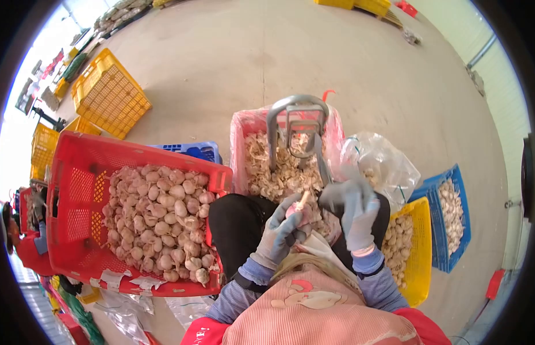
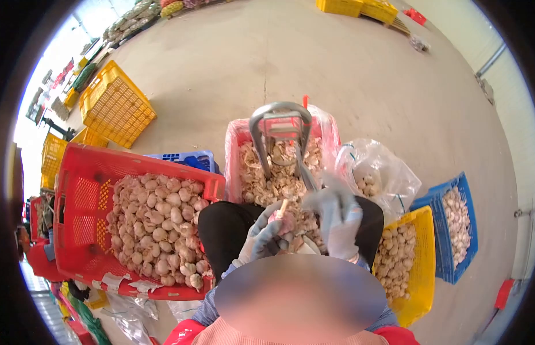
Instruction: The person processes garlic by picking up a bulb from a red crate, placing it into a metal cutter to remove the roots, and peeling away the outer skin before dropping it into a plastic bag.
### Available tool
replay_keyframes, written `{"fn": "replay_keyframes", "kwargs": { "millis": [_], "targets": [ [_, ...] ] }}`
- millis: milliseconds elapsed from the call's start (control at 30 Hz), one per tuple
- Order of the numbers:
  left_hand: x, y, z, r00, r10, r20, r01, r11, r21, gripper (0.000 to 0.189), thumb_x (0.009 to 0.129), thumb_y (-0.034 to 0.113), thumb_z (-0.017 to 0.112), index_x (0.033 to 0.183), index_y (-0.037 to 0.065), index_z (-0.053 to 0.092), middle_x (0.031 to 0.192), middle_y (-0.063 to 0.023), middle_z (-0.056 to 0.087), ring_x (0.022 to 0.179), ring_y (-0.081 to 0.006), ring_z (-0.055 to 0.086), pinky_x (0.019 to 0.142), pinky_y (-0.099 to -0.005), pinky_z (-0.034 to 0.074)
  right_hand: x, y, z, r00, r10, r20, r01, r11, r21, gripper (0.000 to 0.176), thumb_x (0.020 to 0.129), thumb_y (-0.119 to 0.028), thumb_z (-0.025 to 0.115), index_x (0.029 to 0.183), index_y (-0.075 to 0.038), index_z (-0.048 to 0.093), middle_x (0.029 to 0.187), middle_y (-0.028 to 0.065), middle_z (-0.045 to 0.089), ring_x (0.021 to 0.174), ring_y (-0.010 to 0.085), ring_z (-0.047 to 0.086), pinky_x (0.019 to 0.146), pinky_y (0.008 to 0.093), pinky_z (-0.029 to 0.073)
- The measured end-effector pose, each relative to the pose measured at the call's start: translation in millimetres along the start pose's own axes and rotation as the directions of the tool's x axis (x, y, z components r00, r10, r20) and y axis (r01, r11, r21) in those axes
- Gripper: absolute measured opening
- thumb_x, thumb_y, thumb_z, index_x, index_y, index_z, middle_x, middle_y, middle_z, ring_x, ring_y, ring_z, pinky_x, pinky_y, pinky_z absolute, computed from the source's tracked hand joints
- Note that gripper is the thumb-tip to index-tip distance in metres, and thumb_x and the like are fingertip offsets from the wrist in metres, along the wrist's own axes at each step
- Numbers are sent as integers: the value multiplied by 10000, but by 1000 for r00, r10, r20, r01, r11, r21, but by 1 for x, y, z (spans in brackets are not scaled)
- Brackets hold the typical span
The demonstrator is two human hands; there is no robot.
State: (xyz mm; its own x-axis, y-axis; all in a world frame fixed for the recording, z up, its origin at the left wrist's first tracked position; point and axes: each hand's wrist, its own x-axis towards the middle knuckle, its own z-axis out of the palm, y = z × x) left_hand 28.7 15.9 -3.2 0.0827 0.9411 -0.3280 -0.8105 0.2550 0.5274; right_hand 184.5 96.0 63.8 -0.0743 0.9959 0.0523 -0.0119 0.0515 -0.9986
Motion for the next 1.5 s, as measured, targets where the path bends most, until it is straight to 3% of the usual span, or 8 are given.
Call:
{"fn": "replay_keyframes", "kwargs": {
  "millis": [100, 200, 300, 500, 633, 867, 967, 1500],
  "targets": [
    [12, 8, 3, 995, 50, -81, -59, 991, -122, 557, 946, 125, 557, 1473, 118, 374, 1111, -71, 594, 905, -206, 631, 750, -294, 516, 52, 23, -13, 815, -507, 281, 535, 470, -702, 470, 975, -298, 596, 1292, 45, 542, 1105, 201, 685, 947, 337, 674, 798, 392, 531],
    [24, 16, 15, 979, 28, -201, -54, 991, -125, 620, 912, 40, 486, 1502, 124, 315, 1157, -98, 594, 968, -238, 627, 811, -358, 514, 43, 29, -22, 881, -4, 472, 387, 578, -718, 582, 976, -454, 554, 1293, 35, 541, 949, 177, 713, 866, 327, 690, 778, 397, 542],
    [34, 13, 14, 971, 72, -227, -91, 993, -78, 641, 911, 53, 507, 1513, 126, 299, 1200, -113, 589, 993, -243, 629, 831, -363, 516, 34, -30, -27, 765, 460, 450, -411, 888, -208, 576, 984, -459, 555, 1275, 38, 544, 872, 122, 717, 818, 216, 701, 721, 337, 552],
    [63, 20, 17, 954, 163, -251, -178, 983, -38, 588, 906, 55, 543, 1468, 73, 371, 1149, -111, 604, 891, -212, 642, 772, -326, 540, 25, -35, -10, 840, 474, 266, -418, 876, -242, 420, 978, -367, 598, 1123, 28, 592, 790, 109, 706, 654, 145, 678, 578, 285, 510],
    [73, 27, 10, 961, 145, -233, -170, 981, -92, 588, 884, 71, 564, 1449, 66, 401, 1066, -79, 635, 862, -191, 648, 756, -304, 543, 35, 67, 2, 987, 17, 162, 121, 592, -797, 489, 944, -374, 606, 1253, 2, 568, 949, 253, 683, 821, 434, 652, 713, 450, 524],
    [18, 68, 19, 981, -125, 148, 79, 956, 282, 688, 747, 84, 607, 1418, 4, 479, 1102, -32, 659, 881, -120, 669, 712, -234, 512, 5, 9, -8, 938, -305, 166, 342, 728, -594, 297, 925, -143, 636, 1183, 4, 642, 983, 158, 717, 865, 310, 697, 735, 346, 547],
    [17, 56, 18, 951, -125, 281, -23, 882, 472, 654, 786, 69, 676, 1404, -20, 480, 1116, -44, 669, 892, -108, 657, 800, -248, 531, -4, 19, -24, 853, 290, 434, -182, 945, -272, 300, 958, -205, 623, 1161, 14, 658, 967, 113, 725, 834, 163, 678, 742, 297, 541],
    [-2, 0, -1, 994, -90, -68, 104, 965, 241, 477, 835, 186, 797, 1223, -31, 622, 1107, -86, 680, 954, -136, 651, 838, -292, 541, -45, 18, -19, 753, 501, 427, -626, 745, 229, 492, 963, -414, 612, 1259, -23, 566, 1042, 92, 666, 901, 171, 681, 735, 307, 580]
  ]
}}
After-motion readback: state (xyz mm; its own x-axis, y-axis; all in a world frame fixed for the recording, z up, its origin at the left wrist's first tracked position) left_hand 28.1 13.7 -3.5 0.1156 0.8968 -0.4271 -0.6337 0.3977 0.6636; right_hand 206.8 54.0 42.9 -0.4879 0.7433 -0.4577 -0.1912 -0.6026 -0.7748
